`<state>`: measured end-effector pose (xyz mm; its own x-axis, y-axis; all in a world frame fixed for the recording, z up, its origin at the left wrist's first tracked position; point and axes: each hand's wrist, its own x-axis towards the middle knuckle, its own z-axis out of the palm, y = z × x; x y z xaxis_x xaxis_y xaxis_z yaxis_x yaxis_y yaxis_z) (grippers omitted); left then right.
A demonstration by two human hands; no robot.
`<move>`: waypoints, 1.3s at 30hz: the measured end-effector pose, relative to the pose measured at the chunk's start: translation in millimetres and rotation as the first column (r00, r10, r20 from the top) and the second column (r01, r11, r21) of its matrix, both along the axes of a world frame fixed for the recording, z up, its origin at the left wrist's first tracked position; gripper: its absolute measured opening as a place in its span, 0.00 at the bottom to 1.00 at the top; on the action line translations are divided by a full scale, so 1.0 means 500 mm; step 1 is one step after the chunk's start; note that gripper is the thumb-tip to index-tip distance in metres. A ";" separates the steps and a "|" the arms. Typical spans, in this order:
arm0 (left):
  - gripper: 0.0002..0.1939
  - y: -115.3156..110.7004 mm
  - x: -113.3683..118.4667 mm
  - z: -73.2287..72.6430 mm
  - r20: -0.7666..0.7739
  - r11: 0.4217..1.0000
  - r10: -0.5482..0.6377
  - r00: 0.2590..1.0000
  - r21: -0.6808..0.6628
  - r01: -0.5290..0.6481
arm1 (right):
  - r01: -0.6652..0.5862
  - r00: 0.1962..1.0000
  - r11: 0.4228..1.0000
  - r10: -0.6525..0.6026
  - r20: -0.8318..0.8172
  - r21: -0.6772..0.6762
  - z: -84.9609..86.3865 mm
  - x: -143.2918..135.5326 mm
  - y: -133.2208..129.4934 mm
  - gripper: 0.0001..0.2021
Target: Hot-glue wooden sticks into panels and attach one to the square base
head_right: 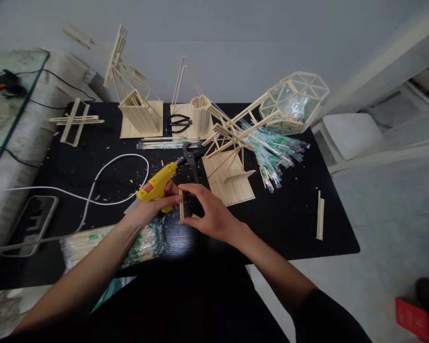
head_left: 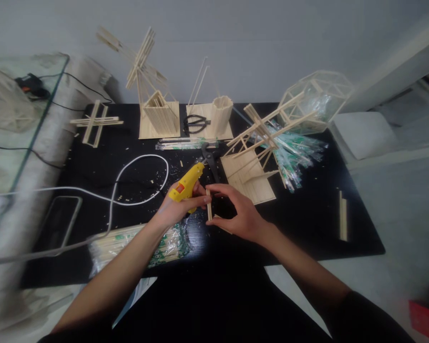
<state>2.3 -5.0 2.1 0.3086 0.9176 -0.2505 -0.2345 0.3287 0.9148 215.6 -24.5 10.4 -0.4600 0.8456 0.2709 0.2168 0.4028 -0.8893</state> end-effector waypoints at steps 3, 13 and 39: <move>0.18 0.001 -0.004 -0.007 -0.012 0.999 -0.010 1.000 0.034 0.011 | 0.007 1.000 0.999 -0.008 -0.013 -0.033 0.000 -0.001 -0.003 0.41; 0.20 0.001 0.000 -0.003 -0.021 1.000 -0.015 1.000 0.020 0.015 | 0.013 1.000 0.997 -0.012 0.006 -0.080 0.005 0.004 -0.008 0.39; 0.23 0.019 -0.070 0.032 -0.423 0.999 0.034 0.905 0.047 -0.016 | 0.096 0.972 0.972 -0.046 0.232 -0.212 -0.063 0.025 -0.064 0.25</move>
<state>-32.8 4.3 18.3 0.1583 0.9360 -0.3145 0.1705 0.2879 0.9424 228.2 -56.4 -21.0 -0.4239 0.9053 -0.0292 0.4414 0.1783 -0.8794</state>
